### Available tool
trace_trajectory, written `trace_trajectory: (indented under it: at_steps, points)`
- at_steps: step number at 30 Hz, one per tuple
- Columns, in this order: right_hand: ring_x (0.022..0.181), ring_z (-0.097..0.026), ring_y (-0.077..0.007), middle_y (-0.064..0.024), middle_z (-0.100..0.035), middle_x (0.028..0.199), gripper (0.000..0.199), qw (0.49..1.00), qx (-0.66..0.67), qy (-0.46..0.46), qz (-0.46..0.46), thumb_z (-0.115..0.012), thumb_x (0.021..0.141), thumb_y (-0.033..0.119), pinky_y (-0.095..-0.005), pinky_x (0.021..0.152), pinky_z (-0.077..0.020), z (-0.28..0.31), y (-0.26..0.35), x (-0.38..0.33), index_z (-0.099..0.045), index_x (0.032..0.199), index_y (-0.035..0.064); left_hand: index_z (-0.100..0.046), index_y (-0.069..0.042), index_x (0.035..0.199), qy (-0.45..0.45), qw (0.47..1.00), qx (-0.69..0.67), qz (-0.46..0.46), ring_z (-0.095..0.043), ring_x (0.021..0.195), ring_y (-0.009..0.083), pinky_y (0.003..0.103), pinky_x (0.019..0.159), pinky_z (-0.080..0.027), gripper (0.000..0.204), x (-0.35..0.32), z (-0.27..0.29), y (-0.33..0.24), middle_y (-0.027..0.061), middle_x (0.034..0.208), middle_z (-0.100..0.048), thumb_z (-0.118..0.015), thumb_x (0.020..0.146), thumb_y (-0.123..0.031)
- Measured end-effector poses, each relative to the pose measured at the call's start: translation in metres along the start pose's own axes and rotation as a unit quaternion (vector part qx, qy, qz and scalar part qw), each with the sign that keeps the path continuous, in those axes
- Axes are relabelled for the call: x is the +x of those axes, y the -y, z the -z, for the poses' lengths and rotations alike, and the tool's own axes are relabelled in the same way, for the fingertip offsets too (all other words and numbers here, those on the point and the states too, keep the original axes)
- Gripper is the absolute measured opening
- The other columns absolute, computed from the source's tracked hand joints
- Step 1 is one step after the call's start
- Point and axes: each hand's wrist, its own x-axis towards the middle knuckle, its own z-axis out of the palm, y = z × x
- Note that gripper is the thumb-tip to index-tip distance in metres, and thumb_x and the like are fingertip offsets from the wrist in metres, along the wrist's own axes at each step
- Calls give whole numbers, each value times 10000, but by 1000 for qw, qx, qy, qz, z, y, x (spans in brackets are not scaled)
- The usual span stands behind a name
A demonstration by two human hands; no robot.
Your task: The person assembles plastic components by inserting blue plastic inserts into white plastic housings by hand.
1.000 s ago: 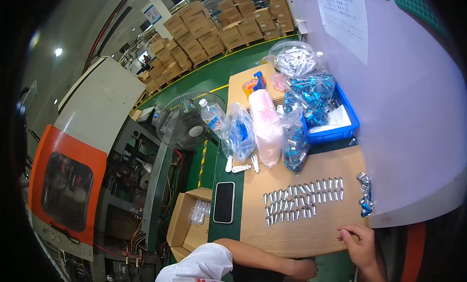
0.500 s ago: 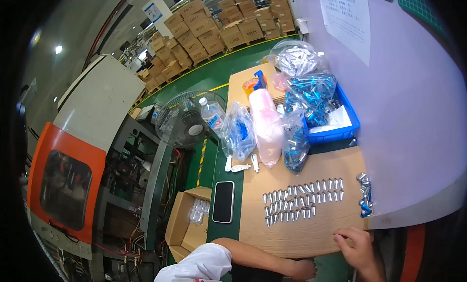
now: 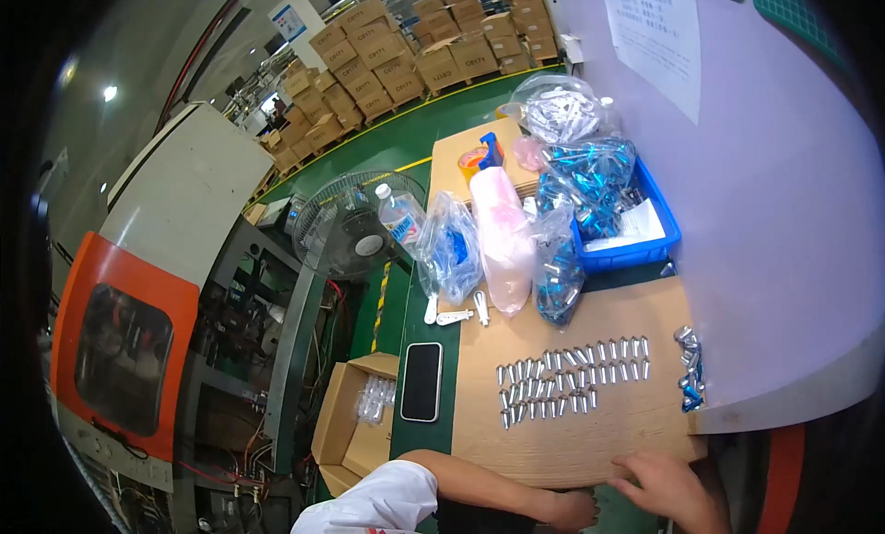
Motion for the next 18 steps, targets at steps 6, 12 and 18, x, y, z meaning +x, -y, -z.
trace_trajectory:
  at_steps: [6,12,18]
  points:
    - [962,-646,-357,-181,-669,1055,463,998,-31,53,-25,-626,899,411,-411,838,-518,2,4,-1,-625,1186,48,-701,-149,943,7,1000,-9,4,-684,890,285,480,741,-533,354,0,-1,0,90,920,-698,-647,802,-469]
    - [976,-647,-361,-187,-666,1080,490,998,-22,53,-35,-622,896,438,-422,840,-519,0,1,-3,-617,1205,58,-702,-146,942,2,1000,-9,9,-683,886,291,494,740,-526,374,1,-1,0,94,918,-700,-651,795,-486]
    - [971,-651,-362,-192,-670,1073,496,996,-24,71,-51,-614,900,450,-425,838,-521,2,4,-2,-613,1212,63,-703,-144,941,8,1000,-7,8,-683,884,294,499,740,-524,381,5,-13,1,96,914,-700,-651,794,-492]
